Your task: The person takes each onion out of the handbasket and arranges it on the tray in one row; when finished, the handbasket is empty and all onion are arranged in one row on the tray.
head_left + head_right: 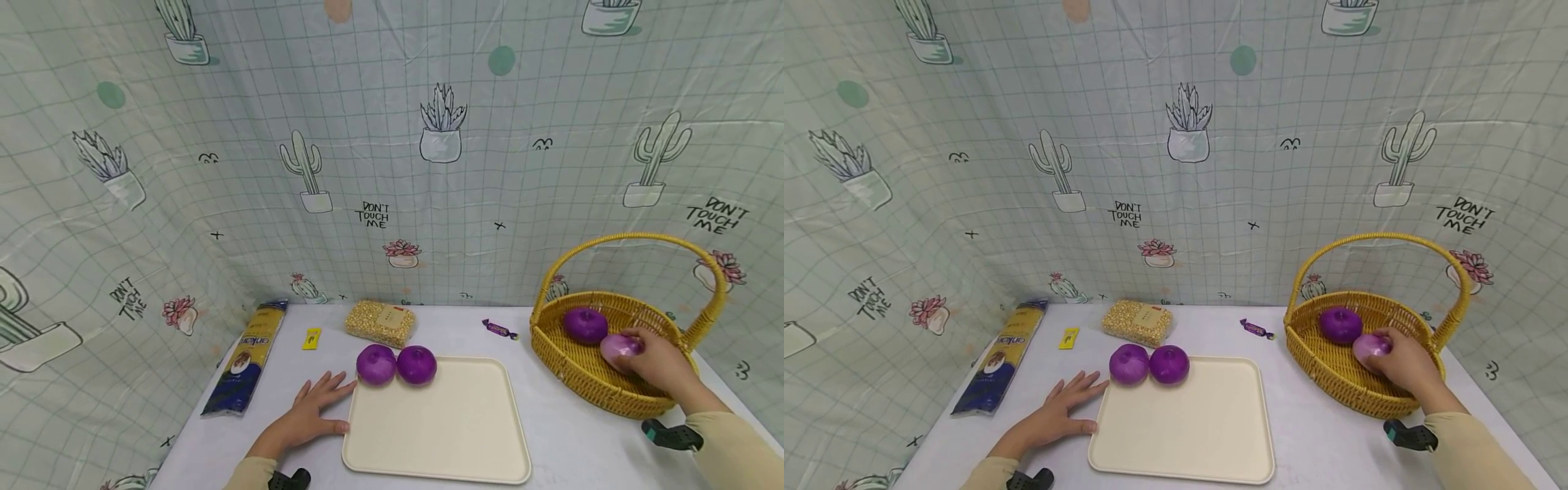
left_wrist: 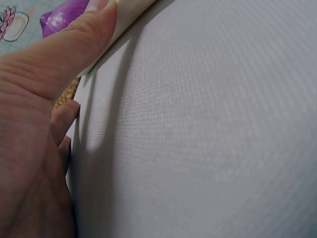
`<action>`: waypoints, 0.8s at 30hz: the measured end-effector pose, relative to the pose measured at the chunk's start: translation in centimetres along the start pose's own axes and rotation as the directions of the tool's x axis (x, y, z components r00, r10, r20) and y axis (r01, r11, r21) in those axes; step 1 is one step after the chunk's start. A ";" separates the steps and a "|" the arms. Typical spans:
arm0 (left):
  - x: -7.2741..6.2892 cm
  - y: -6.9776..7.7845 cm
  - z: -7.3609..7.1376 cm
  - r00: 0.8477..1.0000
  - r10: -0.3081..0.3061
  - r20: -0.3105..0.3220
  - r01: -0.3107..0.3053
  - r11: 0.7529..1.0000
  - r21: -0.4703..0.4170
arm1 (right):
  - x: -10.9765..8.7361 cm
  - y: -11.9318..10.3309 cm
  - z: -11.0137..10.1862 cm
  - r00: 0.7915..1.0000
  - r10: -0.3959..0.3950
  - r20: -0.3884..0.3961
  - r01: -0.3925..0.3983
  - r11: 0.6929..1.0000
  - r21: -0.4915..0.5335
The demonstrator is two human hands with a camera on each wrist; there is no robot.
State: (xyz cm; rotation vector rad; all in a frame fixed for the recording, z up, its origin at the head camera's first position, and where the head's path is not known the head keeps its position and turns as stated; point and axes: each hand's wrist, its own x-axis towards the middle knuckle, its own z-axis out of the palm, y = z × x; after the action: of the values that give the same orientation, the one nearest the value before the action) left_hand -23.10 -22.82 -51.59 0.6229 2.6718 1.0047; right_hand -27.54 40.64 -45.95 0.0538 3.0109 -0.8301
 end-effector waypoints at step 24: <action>0.0 0.1 0.0 1.000 -0.009 0.003 0.009 1.000 -0.001 | -0.5 0.0 0.7 0.993 -0.041 -0.110 0.036 0.998 -0.044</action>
State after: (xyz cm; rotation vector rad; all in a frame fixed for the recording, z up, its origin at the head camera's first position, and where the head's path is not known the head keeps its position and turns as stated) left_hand -23.07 -22.77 -51.48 0.6117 2.6690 1.0012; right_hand -27.04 40.23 -46.53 0.0434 3.1421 -0.7918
